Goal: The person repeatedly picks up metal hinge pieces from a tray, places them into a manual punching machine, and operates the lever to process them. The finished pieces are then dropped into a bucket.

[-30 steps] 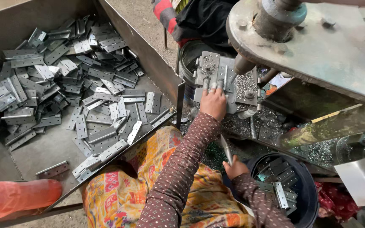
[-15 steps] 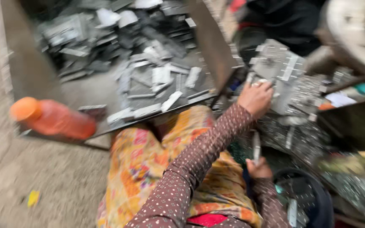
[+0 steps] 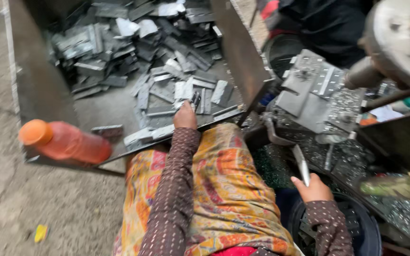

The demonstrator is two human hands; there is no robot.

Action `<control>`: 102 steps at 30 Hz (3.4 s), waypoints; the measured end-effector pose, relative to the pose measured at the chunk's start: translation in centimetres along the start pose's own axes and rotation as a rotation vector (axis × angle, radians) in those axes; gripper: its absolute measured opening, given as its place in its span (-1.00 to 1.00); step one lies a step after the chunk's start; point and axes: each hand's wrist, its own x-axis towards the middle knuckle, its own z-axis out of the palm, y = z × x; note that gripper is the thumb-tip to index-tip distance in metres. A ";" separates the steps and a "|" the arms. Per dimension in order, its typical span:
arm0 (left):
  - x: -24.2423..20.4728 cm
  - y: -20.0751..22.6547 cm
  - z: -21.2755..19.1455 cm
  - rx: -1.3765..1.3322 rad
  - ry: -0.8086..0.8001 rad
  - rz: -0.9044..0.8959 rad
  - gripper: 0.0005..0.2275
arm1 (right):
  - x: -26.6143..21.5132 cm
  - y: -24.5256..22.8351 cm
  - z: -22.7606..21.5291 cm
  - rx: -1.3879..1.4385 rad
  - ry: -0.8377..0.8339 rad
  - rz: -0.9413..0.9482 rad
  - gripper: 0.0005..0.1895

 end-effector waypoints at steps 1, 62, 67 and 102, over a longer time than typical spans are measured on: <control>0.5 1.7 -1.7 -0.134 -0.022 -0.012 -0.72 | 0.1 0.1 0.6 0.024 -0.026 0.031 -0.35; -5.7 31.3 2.8 -0.045 0.138 0.855 -0.77 | 1.7 3.6 12.3 0.052 0.139 -0.037 -0.45; -5.6 31.4 1.8 0.009 0.153 0.872 -0.78 | 2.9 4.2 12.5 0.103 0.400 -0.007 -0.40; -7.2 28.7 0.2 0.032 -0.093 1.001 -0.76 | -0.9 -0.6 4.8 0.129 0.039 0.019 -0.41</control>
